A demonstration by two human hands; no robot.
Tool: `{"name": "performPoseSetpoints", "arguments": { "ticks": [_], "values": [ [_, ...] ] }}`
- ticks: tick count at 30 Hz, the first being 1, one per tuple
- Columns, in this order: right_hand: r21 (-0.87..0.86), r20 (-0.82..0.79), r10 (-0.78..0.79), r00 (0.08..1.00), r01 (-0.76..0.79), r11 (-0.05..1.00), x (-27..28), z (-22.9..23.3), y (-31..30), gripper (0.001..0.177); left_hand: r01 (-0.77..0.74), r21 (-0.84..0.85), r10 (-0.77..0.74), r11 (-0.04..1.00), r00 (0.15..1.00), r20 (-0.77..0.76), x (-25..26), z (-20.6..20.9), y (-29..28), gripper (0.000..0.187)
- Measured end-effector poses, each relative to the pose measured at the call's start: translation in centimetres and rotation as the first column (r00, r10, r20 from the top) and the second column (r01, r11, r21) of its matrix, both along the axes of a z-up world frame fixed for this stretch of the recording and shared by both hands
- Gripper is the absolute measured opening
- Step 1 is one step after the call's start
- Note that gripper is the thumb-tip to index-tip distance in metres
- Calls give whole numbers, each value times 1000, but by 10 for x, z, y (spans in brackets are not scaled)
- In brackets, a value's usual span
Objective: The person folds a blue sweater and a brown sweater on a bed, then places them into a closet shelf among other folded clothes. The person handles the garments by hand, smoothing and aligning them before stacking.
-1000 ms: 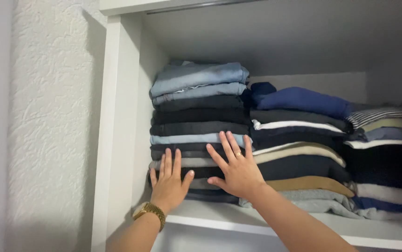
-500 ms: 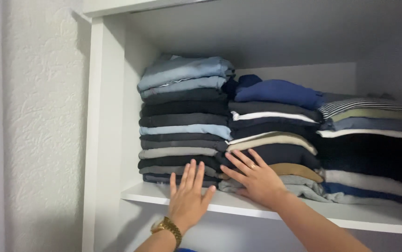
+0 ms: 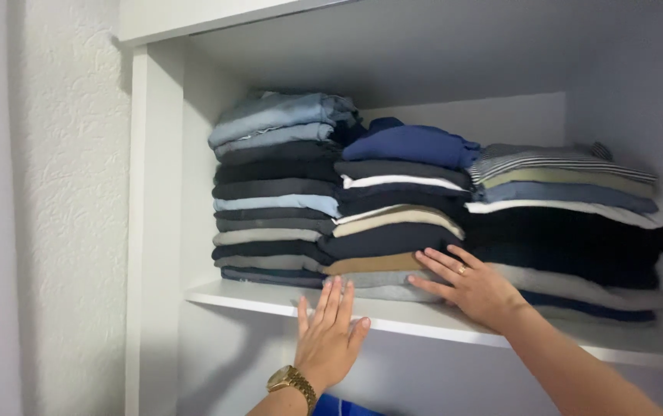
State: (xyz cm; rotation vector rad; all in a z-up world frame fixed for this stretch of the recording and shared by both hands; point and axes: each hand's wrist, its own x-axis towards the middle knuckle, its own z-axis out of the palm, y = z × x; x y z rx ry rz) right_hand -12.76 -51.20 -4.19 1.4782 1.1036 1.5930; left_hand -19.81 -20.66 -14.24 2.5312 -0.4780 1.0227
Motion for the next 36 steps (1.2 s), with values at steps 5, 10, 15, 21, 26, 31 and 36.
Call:
{"name": "performPoseSetpoints", "arguments": {
  "ticks": [5,10,15,21,26,31,36],
  "values": [
    [-33,-42,37,998,-38,999,18,0,-22,90,-29,-4,29,1000,999,27,-17,-18,-23,73],
    [-25,-83,215,973,-218,976,-28,15,8,105,-79,-66,82,995,996,36,-52,-27,-33,73],
    [-285,-332,-836,436,798,530,-56,25,27,63,-105,-89,123,990,968,219,-70,-38,-28,70],
    [-337,-307,-888,342,834,438,-101,29,37,83,-120,-98,132,988,982,137,-98,-37,-23,71],
    [-155,-282,-392,876,362,919,-11,12,11,90,-131,-100,139,986,988,74,-126,-34,-18,72],
    [-336,-279,-894,352,836,434,-98,28,36,74,-185,-82,191,979,979,73,-156,-36,-4,73],
    [53,-5,458,889,-457,888,20,-5,3,102,-202,-84,205,976,978,32,-188,-39,14,77]
  ]
}}
